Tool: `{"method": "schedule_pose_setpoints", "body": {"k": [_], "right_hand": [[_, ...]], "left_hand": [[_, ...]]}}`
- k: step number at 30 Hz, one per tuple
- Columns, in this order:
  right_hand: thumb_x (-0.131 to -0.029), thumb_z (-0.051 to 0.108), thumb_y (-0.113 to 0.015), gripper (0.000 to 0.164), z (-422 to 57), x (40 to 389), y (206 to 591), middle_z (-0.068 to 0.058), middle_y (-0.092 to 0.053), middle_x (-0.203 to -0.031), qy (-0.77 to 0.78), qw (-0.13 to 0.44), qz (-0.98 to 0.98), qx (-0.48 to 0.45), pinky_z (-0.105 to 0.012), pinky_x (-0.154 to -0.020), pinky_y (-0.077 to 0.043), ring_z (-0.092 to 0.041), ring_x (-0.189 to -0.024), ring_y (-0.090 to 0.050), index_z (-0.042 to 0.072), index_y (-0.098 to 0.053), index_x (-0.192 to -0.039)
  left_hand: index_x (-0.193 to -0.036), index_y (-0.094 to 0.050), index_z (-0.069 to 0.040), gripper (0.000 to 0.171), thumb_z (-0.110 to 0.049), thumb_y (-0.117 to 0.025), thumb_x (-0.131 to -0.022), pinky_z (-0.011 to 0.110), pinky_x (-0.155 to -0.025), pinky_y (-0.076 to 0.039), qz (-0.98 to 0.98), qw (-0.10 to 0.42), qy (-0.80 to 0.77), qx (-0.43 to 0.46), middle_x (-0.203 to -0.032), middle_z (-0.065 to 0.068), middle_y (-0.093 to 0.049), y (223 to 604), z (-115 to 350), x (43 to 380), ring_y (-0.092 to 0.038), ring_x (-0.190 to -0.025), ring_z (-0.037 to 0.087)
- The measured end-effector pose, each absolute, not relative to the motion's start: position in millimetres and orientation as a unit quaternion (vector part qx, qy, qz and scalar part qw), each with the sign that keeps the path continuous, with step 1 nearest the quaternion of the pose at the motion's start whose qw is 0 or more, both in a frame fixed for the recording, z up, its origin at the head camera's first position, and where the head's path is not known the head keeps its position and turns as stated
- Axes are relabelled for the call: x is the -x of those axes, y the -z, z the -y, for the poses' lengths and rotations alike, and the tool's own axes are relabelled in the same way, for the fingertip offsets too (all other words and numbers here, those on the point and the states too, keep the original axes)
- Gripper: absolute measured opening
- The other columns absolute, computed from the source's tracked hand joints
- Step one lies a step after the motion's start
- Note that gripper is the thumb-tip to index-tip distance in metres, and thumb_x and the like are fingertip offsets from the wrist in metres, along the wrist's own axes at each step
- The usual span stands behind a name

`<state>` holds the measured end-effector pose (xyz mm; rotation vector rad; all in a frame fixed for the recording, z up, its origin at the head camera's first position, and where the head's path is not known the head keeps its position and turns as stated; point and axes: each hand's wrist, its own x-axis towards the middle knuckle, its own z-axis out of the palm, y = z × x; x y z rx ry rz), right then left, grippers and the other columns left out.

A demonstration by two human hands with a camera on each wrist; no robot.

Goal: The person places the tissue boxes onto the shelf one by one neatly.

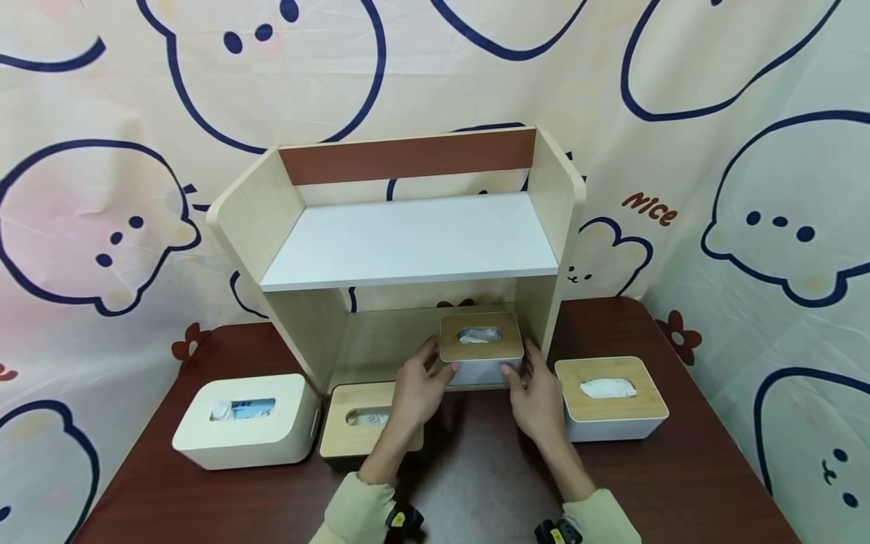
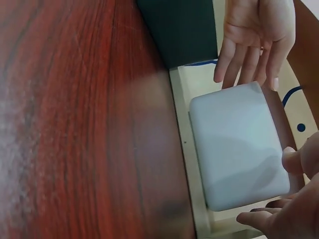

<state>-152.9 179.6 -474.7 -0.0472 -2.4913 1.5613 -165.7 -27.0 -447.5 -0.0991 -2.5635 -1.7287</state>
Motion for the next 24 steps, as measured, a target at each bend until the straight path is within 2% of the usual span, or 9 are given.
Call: {"method": "schedule_pose_setpoints", "body": {"k": [3,5,11,13,15,17,20,22,24], "right_hand": [[-0.109,0.017,-0.064,0.071,-180,147,471,-0.029,-0.038,-0.169,-0.524,0.108,0.845,0.001,-0.047,-0.119,-0.044,-0.046,-0.152,-0.045,-0.005,-0.028,-0.167],[-0.11,0.019,-0.064,0.072,-180,143,468,-0.029,-0.038,-0.169,-0.513,0.115,0.851,-0.007,-0.047,-0.119,-0.043,-0.046,-0.152,-0.045,-0.005,-0.027,-0.167],[-0.109,0.025,-0.067,0.076,-175,128,458,-0.025,-0.04,-0.169,-0.483,0.139,0.864,-0.023,-0.052,-0.119,-0.042,-0.043,-0.154,-0.044,-0.003,-0.028,-0.167],[-0.108,0.026,-0.068,0.076,-171,122,455,-0.023,-0.042,-0.169,-0.478,0.143,0.866,-0.027,-0.054,-0.119,-0.042,-0.042,-0.154,-0.045,-0.002,-0.03,-0.167],[-0.107,0.027,-0.07,0.077,-166,116,453,-0.021,-0.043,-0.169,-0.472,0.146,0.869,-0.03,-0.055,-0.119,-0.043,-0.041,-0.153,-0.046,0.0,-0.032,-0.167],[-0.105,0.027,-0.073,0.076,-161,110,451,-0.021,-0.046,-0.167,-0.463,0.151,0.873,-0.033,-0.057,-0.118,-0.045,-0.042,-0.15,-0.05,0.001,-0.035,-0.166],[-0.103,0.028,-0.076,0.076,-154,103,451,-0.021,-0.049,-0.165,-0.453,0.157,0.877,-0.039,-0.062,-0.116,-0.048,-0.044,-0.146,-0.053,0.003,-0.04,-0.165],[-0.102,0.029,-0.077,0.076,-150,99,451,-0.021,-0.051,-0.163,-0.45,0.159,0.878,-0.044,-0.066,-0.114,-0.048,-0.044,-0.145,-0.054,0.005,-0.042,-0.164],[-0.1,0.029,-0.079,0.076,-145,96,452,-0.019,-0.052,-0.163,-0.451,0.157,0.877,-0.048,-0.067,-0.113,-0.048,-0.043,-0.146,-0.054,0.008,-0.043,-0.164]], "left_hand": [[-0.161,-0.045,0.0,0.07,-0.028,-0.073,-0.104,0.052,-0.097,-0.062,0.827,0.028,0.561,0.035,-0.154,0.031,-0.057,445,35,160,-0.062,-0.137,0.045],[-0.161,-0.044,0.001,0.071,-0.028,-0.073,-0.103,0.056,-0.094,-0.063,0.824,0.032,0.565,0.039,-0.155,0.032,-0.055,444,41,155,-0.065,-0.132,0.047],[-0.162,-0.045,-0.001,0.072,-0.028,-0.075,-0.102,0.058,-0.11,-0.055,0.823,0.051,0.565,0.037,-0.157,0.031,-0.053,436,64,141,-0.059,-0.139,0.049],[-0.163,-0.045,-0.005,0.073,-0.031,-0.075,-0.102,0.058,-0.11,-0.055,0.824,0.05,0.564,0.023,-0.158,0.028,-0.053,433,72,135,-0.06,-0.139,0.048],[-0.164,-0.045,-0.007,0.074,-0.032,-0.076,-0.102,0.057,-0.107,-0.057,0.826,0.05,0.561,0.015,-0.159,0.027,-0.053,431,82,129,-0.071,-0.123,0.047],[-0.163,-0.045,-0.007,0.073,-0.032,-0.076,-0.102,0.056,-0.108,-0.057,0.831,0.057,0.553,0.01,-0.16,0.025,-0.053,429,90,124,-0.071,-0.123,0.045],[-0.163,-0.046,-0.006,0.072,-0.031,-0.076,-0.102,0.056,-0.112,-0.054,0.839,0.068,0.54,0.007,-0.161,0.024,-0.052,428,103,116,-0.07,-0.127,0.044],[-0.163,-0.046,-0.007,0.071,-0.031,-0.075,-0.102,0.056,-0.115,-0.052,0.849,0.075,0.524,0.0,-0.162,0.022,-0.052,428,111,111,-0.059,-0.141,0.044],[-0.163,-0.045,-0.008,0.071,-0.03,-0.075,-0.103,0.057,-0.114,-0.053,0.854,0.075,0.515,-0.005,-0.164,0.02,-0.05,428,119,106,-0.059,-0.141,0.045]]}}
